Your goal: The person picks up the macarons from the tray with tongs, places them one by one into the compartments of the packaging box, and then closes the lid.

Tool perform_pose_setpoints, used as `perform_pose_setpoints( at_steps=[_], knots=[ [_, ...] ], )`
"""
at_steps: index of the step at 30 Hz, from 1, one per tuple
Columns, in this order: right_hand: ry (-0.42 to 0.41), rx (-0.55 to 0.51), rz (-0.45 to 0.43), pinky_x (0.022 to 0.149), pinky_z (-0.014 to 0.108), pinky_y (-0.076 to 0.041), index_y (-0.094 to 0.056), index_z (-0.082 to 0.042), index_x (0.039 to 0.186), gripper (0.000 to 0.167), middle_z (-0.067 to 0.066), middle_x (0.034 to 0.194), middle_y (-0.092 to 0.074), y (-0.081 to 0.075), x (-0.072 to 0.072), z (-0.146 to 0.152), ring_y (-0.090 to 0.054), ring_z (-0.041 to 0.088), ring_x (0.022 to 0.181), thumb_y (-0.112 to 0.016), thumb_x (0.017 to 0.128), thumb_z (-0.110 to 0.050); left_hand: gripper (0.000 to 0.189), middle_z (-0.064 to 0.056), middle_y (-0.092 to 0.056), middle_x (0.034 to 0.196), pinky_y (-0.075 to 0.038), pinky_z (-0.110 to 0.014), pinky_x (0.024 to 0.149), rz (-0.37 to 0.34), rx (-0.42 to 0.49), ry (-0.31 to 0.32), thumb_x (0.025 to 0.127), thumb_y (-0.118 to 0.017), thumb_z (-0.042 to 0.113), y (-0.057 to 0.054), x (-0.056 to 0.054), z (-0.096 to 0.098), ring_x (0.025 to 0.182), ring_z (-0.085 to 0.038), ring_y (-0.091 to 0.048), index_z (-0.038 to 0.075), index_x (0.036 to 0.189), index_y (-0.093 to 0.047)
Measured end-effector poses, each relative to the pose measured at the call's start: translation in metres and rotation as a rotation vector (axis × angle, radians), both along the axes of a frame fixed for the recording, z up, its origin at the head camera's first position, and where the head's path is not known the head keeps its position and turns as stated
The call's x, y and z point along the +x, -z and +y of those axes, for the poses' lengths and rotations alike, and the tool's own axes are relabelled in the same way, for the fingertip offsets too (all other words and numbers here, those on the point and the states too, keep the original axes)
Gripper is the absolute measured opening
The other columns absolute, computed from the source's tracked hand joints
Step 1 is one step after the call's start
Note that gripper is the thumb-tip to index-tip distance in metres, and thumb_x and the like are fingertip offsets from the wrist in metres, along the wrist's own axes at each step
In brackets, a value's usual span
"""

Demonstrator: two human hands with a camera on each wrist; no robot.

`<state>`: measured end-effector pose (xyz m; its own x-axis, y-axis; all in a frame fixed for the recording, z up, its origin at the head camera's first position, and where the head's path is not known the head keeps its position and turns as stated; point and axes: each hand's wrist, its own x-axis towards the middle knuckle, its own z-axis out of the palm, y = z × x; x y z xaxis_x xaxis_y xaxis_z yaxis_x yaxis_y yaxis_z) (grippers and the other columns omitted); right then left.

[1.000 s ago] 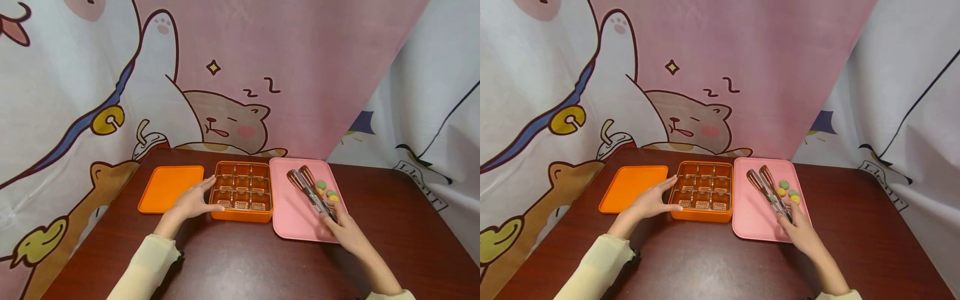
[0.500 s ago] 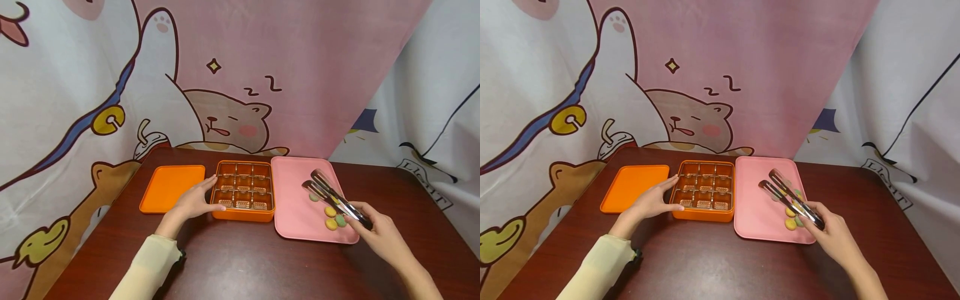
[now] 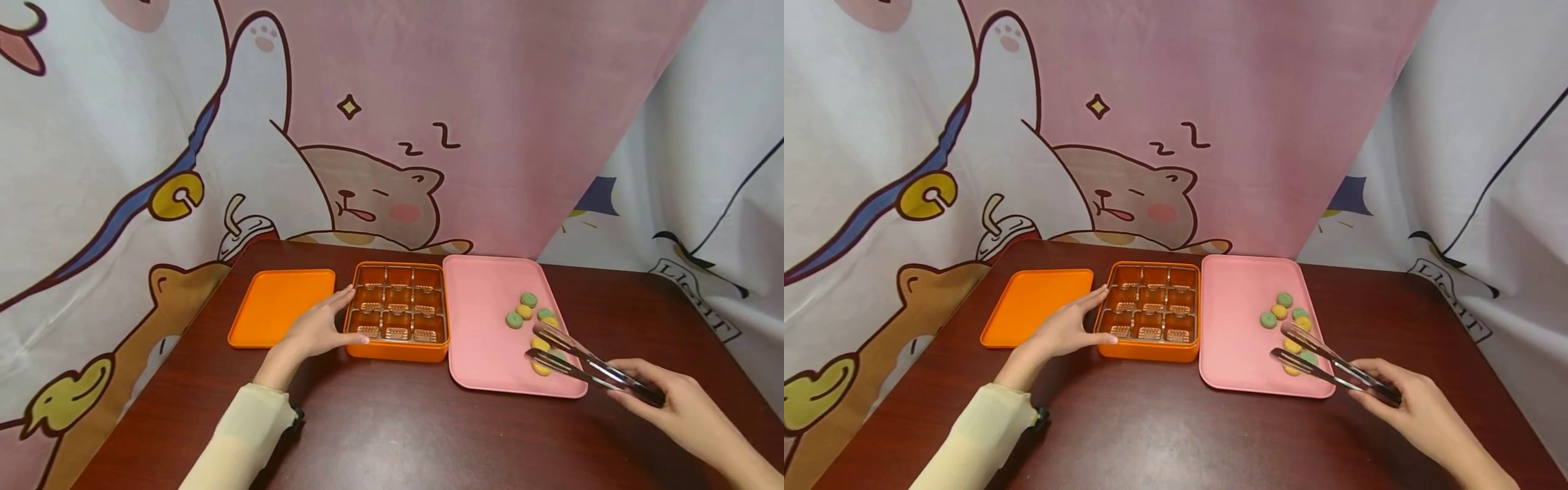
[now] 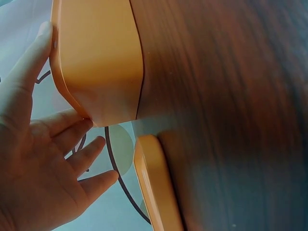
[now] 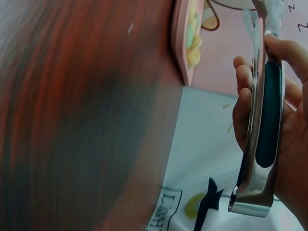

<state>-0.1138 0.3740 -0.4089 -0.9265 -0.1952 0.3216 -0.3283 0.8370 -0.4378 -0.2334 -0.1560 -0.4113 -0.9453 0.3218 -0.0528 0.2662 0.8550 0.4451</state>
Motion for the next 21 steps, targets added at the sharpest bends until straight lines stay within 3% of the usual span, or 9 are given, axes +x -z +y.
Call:
perform_pose_setpoints(
  at_steps=[8,15,17,21],
  knots=[
    [0.033,0.098,-0.029,0.052,0.015,-0.037,-0.072,-0.016,0.106,0.037,-0.022,0.09,-0.064,0.015,0.009,0.028,-0.046,-0.01,0.069,-0.087,0.073,-0.012,0.106,-0.003,-0.026,0.166,-0.037,-0.06,0.112,0.001,0.005,-0.005,0.076,-0.075,0.066,0.001,0.0,0.0,0.149,-0.036,-0.033,0.018,0.158,-0.029],
    [0.057,0.243,-0.051,0.053,0.018,-0.042,-0.076,-0.014,0.102,0.033,-0.001,0.09,-0.073,0.02,0.012,0.038,-0.047,-0.014,0.072,-0.088,0.073,-0.021,0.105,-0.003,-0.025,0.166,-0.035,-0.06,0.114,-0.003,0.042,0.012,0.076,-0.076,0.064,0.0,-0.001,-0.001,0.15,-0.035,-0.032,0.016,0.158,-0.029],
    [0.057,0.276,-0.055,0.055,0.023,-0.047,-0.077,-0.014,0.101,0.031,0.0,0.09,-0.074,0.02,0.012,0.038,-0.049,-0.014,0.073,-0.087,0.074,-0.024,0.106,-0.003,-0.025,0.166,-0.035,-0.06,0.114,0.001,0.047,0.017,0.076,-0.076,0.064,0.0,-0.002,-0.001,0.149,-0.035,-0.033,0.016,0.158,-0.03],
    [0.064,0.327,-0.063,0.055,0.025,-0.047,-0.077,-0.013,0.102,0.031,-0.001,0.09,-0.074,0.019,0.01,0.038,-0.049,-0.011,0.071,-0.086,0.075,-0.026,0.105,-0.002,-0.026,0.166,-0.036,-0.06,0.114,0.0,0.044,0.021,0.076,-0.076,0.064,0.001,-0.001,-0.001,0.149,-0.035,-0.033,0.016,0.158,-0.03]
  ],
)
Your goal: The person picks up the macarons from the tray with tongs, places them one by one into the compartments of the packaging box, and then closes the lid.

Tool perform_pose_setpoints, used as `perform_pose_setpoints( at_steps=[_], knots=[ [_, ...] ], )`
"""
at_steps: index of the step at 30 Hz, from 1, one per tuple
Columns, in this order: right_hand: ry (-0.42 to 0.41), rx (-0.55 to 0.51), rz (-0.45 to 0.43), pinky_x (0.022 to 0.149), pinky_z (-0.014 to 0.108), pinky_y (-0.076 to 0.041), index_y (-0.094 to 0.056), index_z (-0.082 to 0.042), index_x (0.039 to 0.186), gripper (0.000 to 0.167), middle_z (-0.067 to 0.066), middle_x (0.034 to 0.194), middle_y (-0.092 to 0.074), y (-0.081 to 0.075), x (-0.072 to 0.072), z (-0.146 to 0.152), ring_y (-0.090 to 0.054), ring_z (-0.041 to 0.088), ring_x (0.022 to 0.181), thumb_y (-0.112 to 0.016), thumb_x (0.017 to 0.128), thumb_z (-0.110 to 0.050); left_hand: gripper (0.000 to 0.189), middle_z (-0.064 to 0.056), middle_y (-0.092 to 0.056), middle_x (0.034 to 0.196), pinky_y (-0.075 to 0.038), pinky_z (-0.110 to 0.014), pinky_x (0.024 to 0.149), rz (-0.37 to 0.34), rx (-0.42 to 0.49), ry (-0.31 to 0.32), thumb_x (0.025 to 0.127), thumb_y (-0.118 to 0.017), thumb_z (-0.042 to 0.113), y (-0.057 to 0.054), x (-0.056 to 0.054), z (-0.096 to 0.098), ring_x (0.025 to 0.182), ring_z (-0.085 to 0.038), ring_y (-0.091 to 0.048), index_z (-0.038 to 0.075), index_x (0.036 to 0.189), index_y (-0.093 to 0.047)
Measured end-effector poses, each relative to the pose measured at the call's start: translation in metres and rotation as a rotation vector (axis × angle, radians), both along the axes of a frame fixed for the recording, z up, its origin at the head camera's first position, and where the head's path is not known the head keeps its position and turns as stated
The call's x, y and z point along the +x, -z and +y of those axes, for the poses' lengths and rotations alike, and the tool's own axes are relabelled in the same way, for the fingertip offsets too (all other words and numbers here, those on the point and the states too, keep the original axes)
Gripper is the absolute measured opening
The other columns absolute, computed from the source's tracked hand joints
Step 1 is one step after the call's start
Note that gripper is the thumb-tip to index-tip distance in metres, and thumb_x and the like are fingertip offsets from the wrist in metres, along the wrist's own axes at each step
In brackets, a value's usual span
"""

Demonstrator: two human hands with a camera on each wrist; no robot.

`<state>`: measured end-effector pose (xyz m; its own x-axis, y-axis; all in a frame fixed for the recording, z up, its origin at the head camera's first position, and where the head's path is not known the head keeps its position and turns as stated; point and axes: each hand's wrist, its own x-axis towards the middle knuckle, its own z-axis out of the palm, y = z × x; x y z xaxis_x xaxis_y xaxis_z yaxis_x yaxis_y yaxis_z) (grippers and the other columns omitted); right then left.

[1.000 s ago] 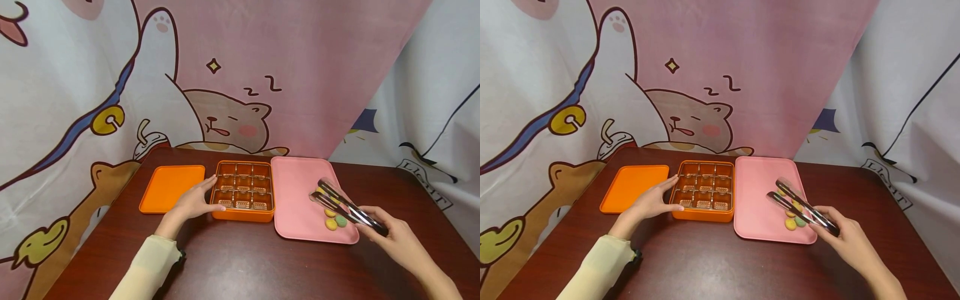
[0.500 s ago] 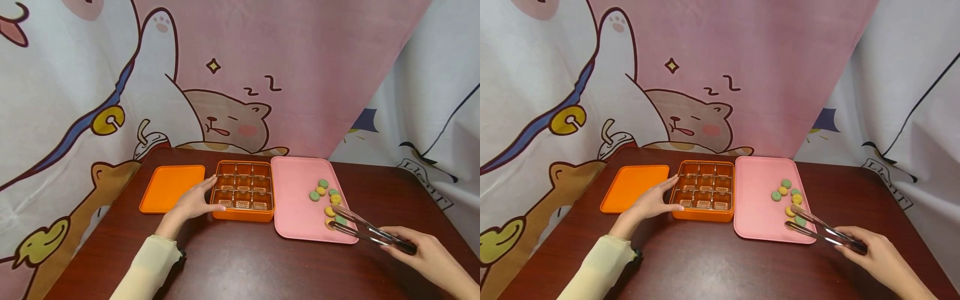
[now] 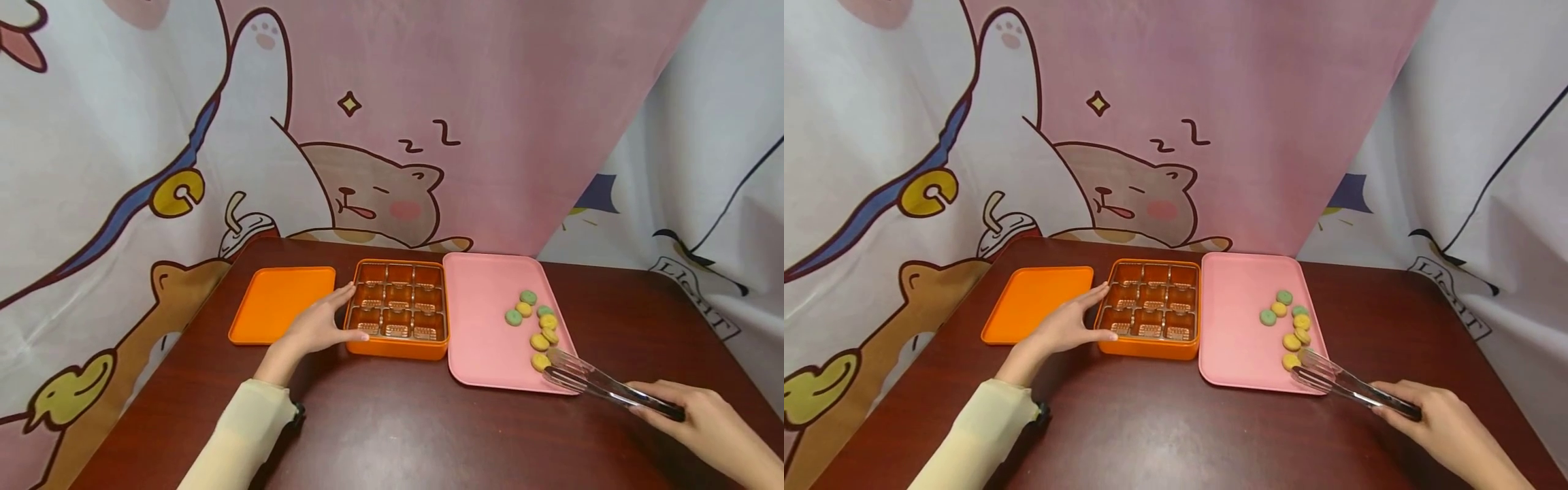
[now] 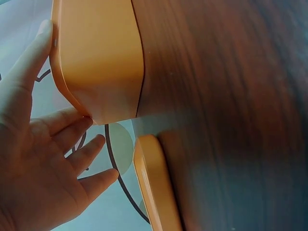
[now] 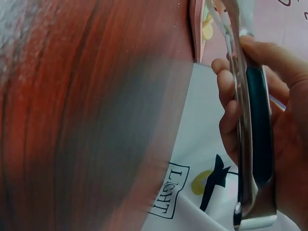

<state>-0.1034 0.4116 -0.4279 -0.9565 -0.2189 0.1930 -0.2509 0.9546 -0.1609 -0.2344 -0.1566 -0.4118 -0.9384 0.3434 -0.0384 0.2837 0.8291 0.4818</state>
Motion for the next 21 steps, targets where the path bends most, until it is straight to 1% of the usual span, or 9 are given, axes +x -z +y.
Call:
perform_pose_setpoints(
  at_steps=[1,2,4,6,9,10,15,17,21],
  knots=[
    [0.0,0.007,0.008,0.055,0.025,-0.047,-0.077,-0.013,0.102,0.031,-0.002,0.089,-0.074,0.0,-0.001,-0.001,-0.048,-0.011,0.07,-0.086,0.075,-0.025,0.105,-0.002,-0.026,0.166,-0.036,-0.06,0.114,-0.001,-0.002,-0.002,0.076,-0.076,0.064,0.0,0.0,0.0,0.149,-0.035,-0.033,0.017,0.158,-0.03],
    [-0.001,0.012,0.015,0.054,0.022,-0.041,-0.077,-0.013,0.102,0.031,-0.003,0.088,-0.073,0.0,-0.001,-0.001,-0.045,-0.01,0.068,-0.086,0.075,-0.025,0.105,-0.002,-0.025,0.166,-0.036,-0.06,0.114,-0.002,-0.004,-0.003,0.076,-0.075,0.064,0.0,0.0,0.0,0.149,-0.035,-0.033,0.017,0.158,-0.03],
    [0.003,0.016,0.021,0.054,0.022,-0.039,-0.077,-0.012,0.102,0.031,-0.003,0.087,-0.072,0.0,-0.002,-0.003,-0.044,-0.009,0.067,-0.086,0.075,-0.024,0.105,-0.001,-0.025,0.166,-0.036,-0.06,0.113,-0.004,-0.006,-0.005,0.076,-0.075,0.064,0.0,0.0,0.0,0.149,-0.035,-0.033,0.017,0.158,-0.03],
    [0.008,0.006,0.033,0.056,0.022,-0.033,-0.077,-0.011,0.103,0.031,0.0,0.087,-0.073,0.001,-0.002,-0.005,-0.04,-0.007,0.066,-0.086,0.075,-0.024,0.105,-0.001,-0.025,0.166,-0.036,-0.06,0.114,-0.006,-0.006,-0.006,0.076,-0.075,0.064,0.0,0.0,0.0,0.149,-0.035,-0.033,0.017,0.158,-0.03],
    [0.017,-0.01,0.032,0.056,0.022,-0.032,-0.077,-0.01,0.103,0.031,0.002,0.087,-0.073,0.001,-0.004,-0.009,-0.04,-0.006,0.065,-0.085,0.076,-0.023,0.105,-0.002,-0.025,0.166,-0.036,-0.06,0.114,-0.007,-0.003,-0.005,0.077,-0.075,0.064,0.0,0.0,0.0,0.149,-0.035,-0.033,0.017,0.159,-0.029],
    [0.02,-0.014,0.027,0.057,0.022,-0.029,-0.077,-0.01,0.103,0.03,0.002,0.086,-0.073,0.001,-0.004,-0.01,-0.037,-0.005,0.063,-0.085,0.077,-0.022,0.105,-0.003,-0.025,0.166,-0.036,-0.06,0.114,-0.006,-0.001,-0.005,0.077,-0.075,0.064,0.0,0.0,0.0,0.149,-0.035,-0.033,0.017,0.159,-0.029],
    [0.04,-0.021,0.006,0.056,0.022,-0.031,-0.078,-0.011,0.103,0.029,-0.001,0.084,-0.072,0.0,-0.006,-0.015,-0.036,-0.004,0.063,-0.084,0.078,-0.023,0.104,-0.003,-0.025,0.166,-0.036,-0.059,0.114,-0.003,0.001,-0.005,0.077,-0.076,0.063,0.001,0.0,0.0,0.149,-0.035,-0.033,0.017,0.159,-0.029],
    [0.047,-0.023,-0.006,0.055,0.023,-0.032,-0.078,-0.011,0.103,0.028,0.0,0.085,-0.072,0.0,-0.007,-0.017,-0.037,-0.005,0.063,-0.083,0.079,-0.024,0.104,-0.002,-0.025,0.166,-0.035,-0.059,0.115,-0.004,0.002,-0.007,0.077,-0.076,0.062,0.001,0.0,0.0,0.149,-0.035,-0.033,0.017,0.159,-0.029],
    [0.055,-0.022,-0.01,0.055,0.022,-0.031,-0.078,-0.012,0.104,0.028,0.0,0.085,-0.072,0.001,-0.006,-0.018,-0.036,-0.004,0.062,-0.083,0.079,-0.023,0.104,-0.003,-0.025,0.166,-0.035,-0.059,0.115,-0.003,-0.001,-0.007,0.077,-0.075,0.063,0.001,0.0,0.0,0.149,-0.035,-0.033,0.017,0.159,-0.029]
  ],
)
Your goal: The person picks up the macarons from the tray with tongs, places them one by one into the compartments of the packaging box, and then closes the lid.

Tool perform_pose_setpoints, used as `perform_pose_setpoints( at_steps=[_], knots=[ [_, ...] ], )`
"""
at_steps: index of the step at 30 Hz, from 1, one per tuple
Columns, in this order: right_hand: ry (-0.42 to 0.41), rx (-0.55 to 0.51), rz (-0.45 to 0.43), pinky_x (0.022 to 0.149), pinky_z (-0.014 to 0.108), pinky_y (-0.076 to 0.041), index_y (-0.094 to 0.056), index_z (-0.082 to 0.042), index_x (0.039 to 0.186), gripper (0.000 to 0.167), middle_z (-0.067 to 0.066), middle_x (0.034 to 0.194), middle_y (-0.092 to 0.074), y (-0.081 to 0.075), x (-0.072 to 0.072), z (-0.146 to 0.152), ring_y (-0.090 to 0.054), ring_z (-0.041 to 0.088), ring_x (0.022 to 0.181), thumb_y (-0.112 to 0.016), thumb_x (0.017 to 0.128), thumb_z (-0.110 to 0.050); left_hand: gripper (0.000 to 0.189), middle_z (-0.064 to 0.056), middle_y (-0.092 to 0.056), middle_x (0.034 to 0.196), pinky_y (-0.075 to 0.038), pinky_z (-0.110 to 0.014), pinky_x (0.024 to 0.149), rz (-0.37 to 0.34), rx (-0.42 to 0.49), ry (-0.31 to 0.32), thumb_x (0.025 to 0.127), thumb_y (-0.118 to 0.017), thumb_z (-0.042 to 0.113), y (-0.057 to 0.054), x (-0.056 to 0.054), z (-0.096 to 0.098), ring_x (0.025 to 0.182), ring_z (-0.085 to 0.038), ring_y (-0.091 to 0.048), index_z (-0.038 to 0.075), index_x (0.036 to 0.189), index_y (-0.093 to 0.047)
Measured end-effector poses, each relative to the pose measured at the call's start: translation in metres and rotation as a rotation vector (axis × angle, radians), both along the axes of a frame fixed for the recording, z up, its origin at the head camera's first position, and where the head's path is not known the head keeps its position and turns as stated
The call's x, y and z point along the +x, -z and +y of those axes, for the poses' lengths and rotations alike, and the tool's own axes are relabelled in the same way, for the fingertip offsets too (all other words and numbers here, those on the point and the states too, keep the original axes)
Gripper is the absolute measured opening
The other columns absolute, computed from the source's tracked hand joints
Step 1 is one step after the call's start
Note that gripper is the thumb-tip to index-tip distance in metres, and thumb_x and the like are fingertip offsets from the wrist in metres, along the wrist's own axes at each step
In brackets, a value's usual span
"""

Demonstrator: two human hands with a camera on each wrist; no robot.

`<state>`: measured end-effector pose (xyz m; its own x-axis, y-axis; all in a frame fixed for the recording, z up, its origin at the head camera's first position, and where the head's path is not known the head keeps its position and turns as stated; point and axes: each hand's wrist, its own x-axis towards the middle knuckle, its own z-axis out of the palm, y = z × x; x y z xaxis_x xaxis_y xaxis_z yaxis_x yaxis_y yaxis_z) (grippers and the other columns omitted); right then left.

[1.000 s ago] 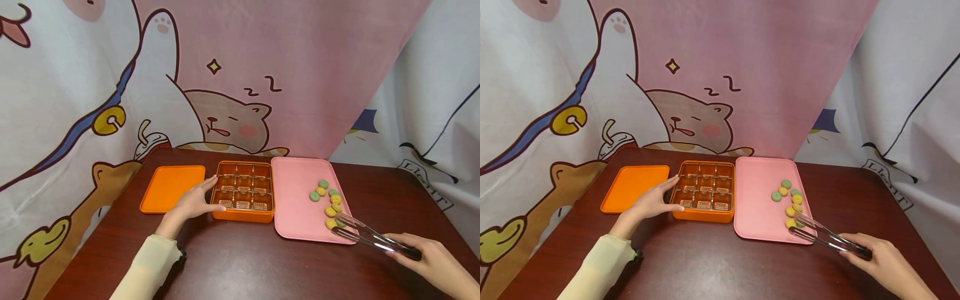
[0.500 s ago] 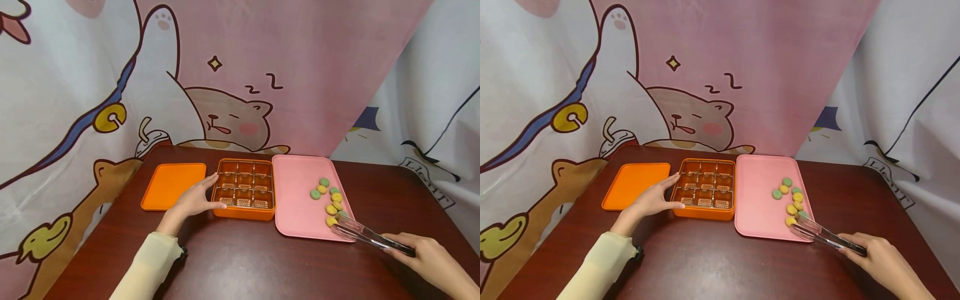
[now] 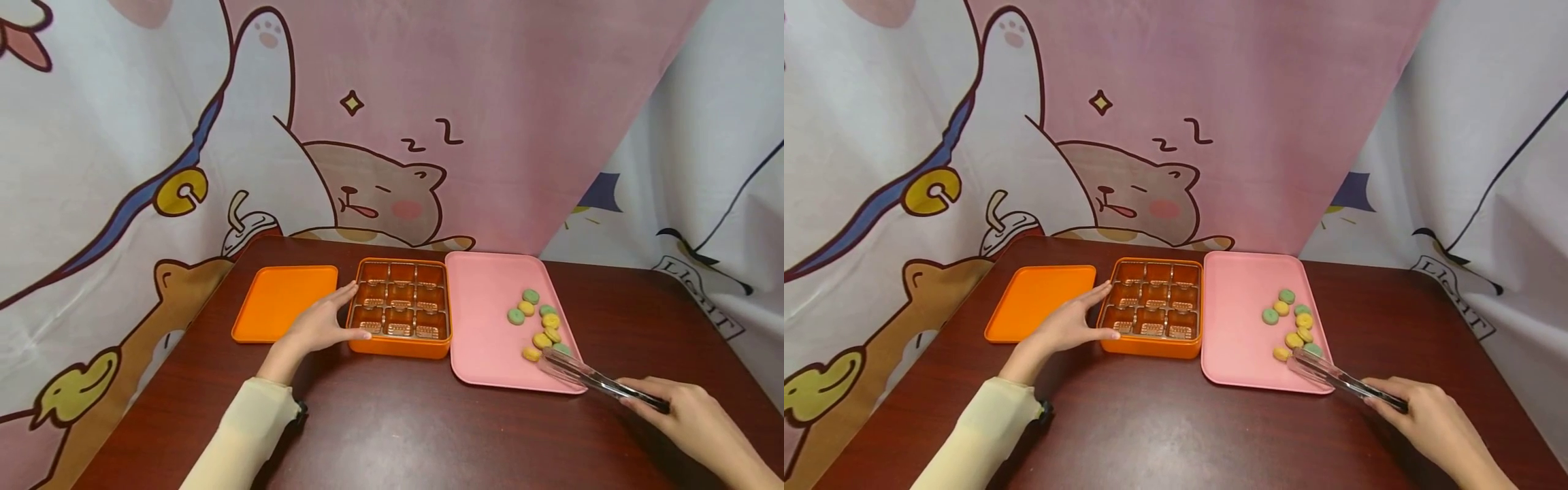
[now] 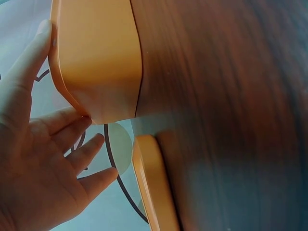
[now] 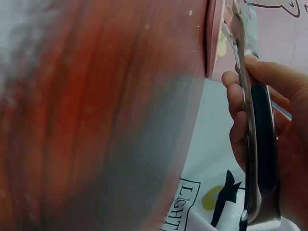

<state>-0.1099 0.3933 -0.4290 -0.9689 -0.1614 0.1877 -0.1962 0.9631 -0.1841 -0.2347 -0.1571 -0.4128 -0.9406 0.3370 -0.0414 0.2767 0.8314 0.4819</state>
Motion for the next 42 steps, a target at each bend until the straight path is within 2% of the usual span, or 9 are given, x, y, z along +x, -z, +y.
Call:
perform_pose_setpoints(
  at_steps=[4,8,17,23,32,42],
  knots=[
    [0.001,-0.01,0.02,0.056,0.023,-0.028,-0.077,-0.012,0.106,0.03,0.0,0.086,-0.072,0.001,0.0,0.0,-0.035,-0.003,0.062,-0.084,0.078,-0.023,0.105,-0.002,-0.025,0.166,-0.035,-0.059,0.115,0.002,-0.003,0.003,0.077,-0.075,0.064,0.001,-0.001,0.0,0.149,-0.035,-0.033,0.018,0.159,-0.028],
    [-0.032,-0.015,0.087,0.056,0.023,-0.029,-0.077,-0.012,0.104,0.033,0.001,0.086,-0.072,0.0,-0.001,-0.002,-0.036,-0.004,0.063,-0.086,0.075,-0.024,0.105,-0.001,-0.024,0.167,-0.035,-0.058,0.115,-0.001,-0.004,0.002,0.077,-0.075,0.064,0.001,-0.002,0.0,0.15,-0.034,-0.032,0.019,0.159,-0.027],
    [-0.122,-0.018,0.137,0.056,0.021,-0.032,-0.077,-0.015,0.104,0.033,-0.011,0.081,-0.065,-0.006,-0.015,-0.017,-0.037,-0.006,0.065,-0.087,0.073,-0.022,0.105,-0.002,-0.024,0.167,-0.034,-0.058,0.116,-0.009,0.003,0.003,0.077,-0.075,0.064,0.002,-0.002,-0.001,0.15,-0.034,-0.032,0.019,0.159,-0.027],
    [-0.169,-0.052,0.135,0.057,0.021,-0.035,-0.077,-0.018,0.106,0.035,-0.01,0.085,-0.068,-0.009,-0.025,-0.023,-0.041,-0.006,0.067,-0.088,0.073,-0.021,0.105,-0.002,-0.024,0.167,-0.034,-0.058,0.116,-0.007,0.007,0.003,0.077,-0.075,0.065,0.001,-0.002,0.0,0.15,-0.035,-0.032,0.018,0.159,-0.028],
    [-0.228,-0.069,0.1,0.058,0.021,-0.043,-0.077,-0.016,0.106,0.036,-0.007,0.088,-0.071,-0.01,-0.043,-0.027,-0.049,-0.008,0.072,-0.088,0.072,-0.017,0.106,-0.001,-0.024,0.167,-0.035,-0.058,0.115,-0.008,-0.005,0.0,0.077,-0.074,0.066,-0.001,-0.001,0.0,0.15,-0.034,-0.032,0.019,0.159,-0.028],
    [-0.238,-0.07,0.065,0.059,0.02,-0.038,-0.078,-0.013,0.105,0.033,-0.008,0.087,-0.07,-0.007,-0.05,-0.032,-0.045,-0.005,0.07,-0.087,0.074,-0.016,0.105,-0.001,-0.023,0.167,-0.034,-0.059,0.116,-0.009,0.001,0.004,0.077,-0.075,0.065,0.0,-0.001,0.0,0.15,-0.034,-0.031,0.019,0.159,-0.028]
  ],
)
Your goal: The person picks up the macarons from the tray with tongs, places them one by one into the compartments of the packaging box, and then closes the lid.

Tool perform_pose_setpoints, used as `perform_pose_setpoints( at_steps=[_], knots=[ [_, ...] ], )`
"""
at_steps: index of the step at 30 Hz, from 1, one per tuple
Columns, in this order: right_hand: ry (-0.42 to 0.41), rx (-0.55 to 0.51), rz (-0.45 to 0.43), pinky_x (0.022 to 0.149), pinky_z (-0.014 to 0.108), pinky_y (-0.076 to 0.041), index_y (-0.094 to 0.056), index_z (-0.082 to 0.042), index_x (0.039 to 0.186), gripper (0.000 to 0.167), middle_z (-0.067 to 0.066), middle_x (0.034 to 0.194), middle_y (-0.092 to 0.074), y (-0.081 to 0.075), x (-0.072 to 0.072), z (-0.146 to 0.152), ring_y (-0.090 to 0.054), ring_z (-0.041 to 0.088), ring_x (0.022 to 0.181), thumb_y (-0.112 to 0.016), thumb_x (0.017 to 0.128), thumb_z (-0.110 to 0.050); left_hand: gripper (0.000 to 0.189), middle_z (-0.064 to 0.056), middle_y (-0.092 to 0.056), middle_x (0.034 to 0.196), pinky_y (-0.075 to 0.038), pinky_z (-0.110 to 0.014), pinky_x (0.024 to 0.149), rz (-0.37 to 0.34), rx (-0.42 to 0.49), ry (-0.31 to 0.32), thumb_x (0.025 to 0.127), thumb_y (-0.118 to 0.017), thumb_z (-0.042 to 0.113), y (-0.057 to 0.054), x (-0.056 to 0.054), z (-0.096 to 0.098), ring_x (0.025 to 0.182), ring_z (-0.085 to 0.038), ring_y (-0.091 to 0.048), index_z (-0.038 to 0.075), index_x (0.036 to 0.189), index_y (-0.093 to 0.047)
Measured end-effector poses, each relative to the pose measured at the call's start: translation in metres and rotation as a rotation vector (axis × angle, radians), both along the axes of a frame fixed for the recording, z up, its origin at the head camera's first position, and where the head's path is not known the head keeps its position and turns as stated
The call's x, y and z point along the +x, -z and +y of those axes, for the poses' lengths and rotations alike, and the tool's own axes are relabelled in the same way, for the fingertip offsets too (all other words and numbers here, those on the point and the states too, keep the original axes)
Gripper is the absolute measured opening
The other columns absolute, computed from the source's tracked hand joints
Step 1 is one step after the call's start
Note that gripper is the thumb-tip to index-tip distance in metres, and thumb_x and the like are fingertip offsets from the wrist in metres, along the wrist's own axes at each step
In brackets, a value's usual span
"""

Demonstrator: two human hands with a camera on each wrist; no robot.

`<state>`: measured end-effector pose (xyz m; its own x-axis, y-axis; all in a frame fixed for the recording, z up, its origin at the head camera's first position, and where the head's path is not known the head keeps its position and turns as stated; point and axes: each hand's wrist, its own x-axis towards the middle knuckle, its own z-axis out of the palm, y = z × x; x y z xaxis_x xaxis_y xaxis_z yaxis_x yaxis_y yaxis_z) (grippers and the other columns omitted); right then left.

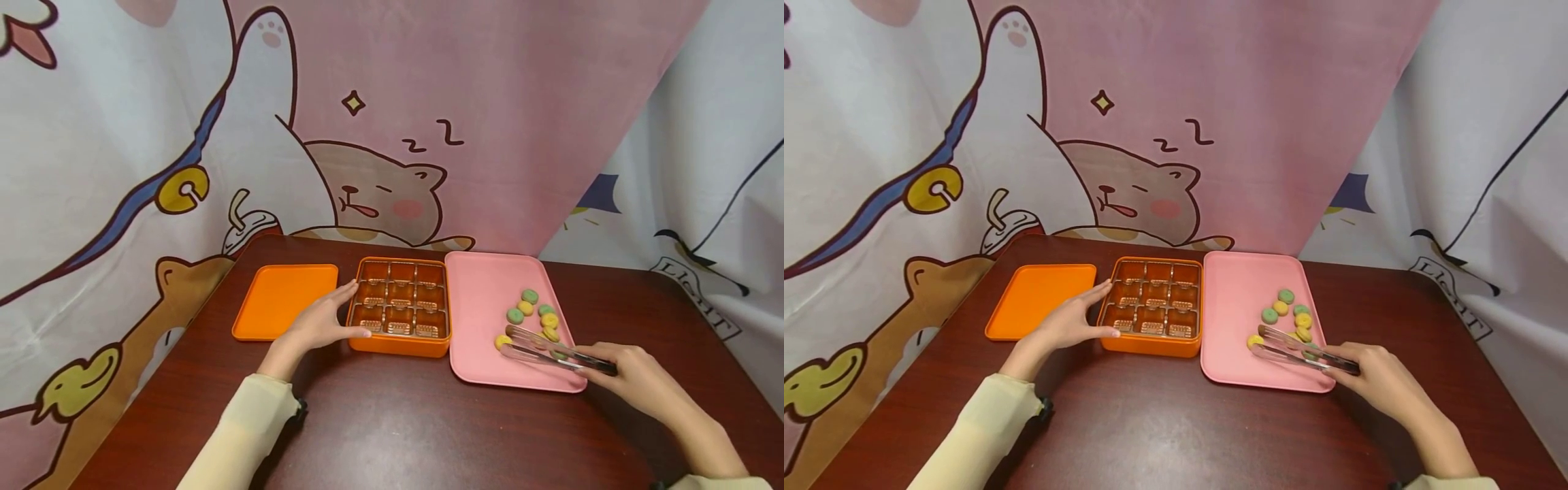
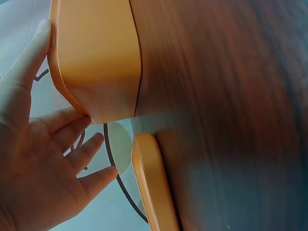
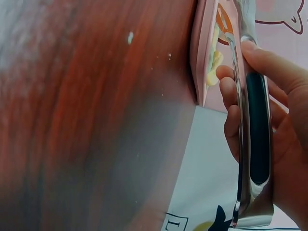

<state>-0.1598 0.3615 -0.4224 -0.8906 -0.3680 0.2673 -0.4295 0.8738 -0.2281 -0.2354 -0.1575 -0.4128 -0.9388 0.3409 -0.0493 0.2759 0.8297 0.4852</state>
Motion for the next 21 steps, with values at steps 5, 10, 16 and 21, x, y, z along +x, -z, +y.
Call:
perform_pose_setpoints(
  at_steps=[5,10,16,21],
  knots=[
    [-0.005,-0.013,0.015,0.059,0.02,-0.039,-0.079,-0.013,0.103,0.031,-0.005,0.088,-0.073,0.0023,-0.0011,-0.0015,-0.047,-0.005,0.07,-0.087,0.074,-0.018,0.104,-0.002,-0.024,0.167,-0.035,-0.059,0.115,-0.002,0.005,0.003,0.077,-0.075,0.064,0.0001,-0.0011,-0.0005,0.15,-0.034,-0.031,0.019,0.159,-0.028],
    [0.01,-0.008,0.019,0.058,0.021,-0.041,-0.08,-0.014,0.102,0.028,-0.003,0.089,-0.075,0.0035,-0.0004,-0.0026,-0.049,-0.006,0.071,-0.086,0.075,-0.018,0.104,-0.002,-0.024,0.167,-0.035,-0.06,0.114,-0.006,0.001,-0.001,0.077,-0.075,0.064,0.0,-0.0011,-0.0008,0.15,-0.035,-0.032,0.02,0.159,-0.028],
    [0.035,0.018,0.001,0.061,0.026,-0.05,-0.08,-0.017,0.103,0.027,-0.001,0.092,-0.077,0.0011,0.0017,-0.0034,-0.057,-0.003,0.074,-0.086,0.076,-0.021,0.105,-0.001,-0.023,0.167,-0.035,-0.06,0.114,-0.003,0.003,0.002,0.077,-0.075,0.065,0.0,-0.0006,-0.0007,0.149,-0.036,-0.033,0.019,0.159,-0.028],
    [0.061,0.045,0.007,0.066,0.039,-0.057,-0.081,-0.018,0.102,0.026,0.003,0.093,-0.078,-0.0016,0.0031,-0.005,-0.07,0.012,0.08,-0.085,0.077,-0.021,0.104,0.0,-0.023,0.167,-0.035,-0.06,0.115,-0.003,0.01,0.007,0.078,-0.075,0.064,0.0006,-0.001,-0.0006,0.15,-0.035,-0.032,0.019,0.159,-0.028]
  ],
)
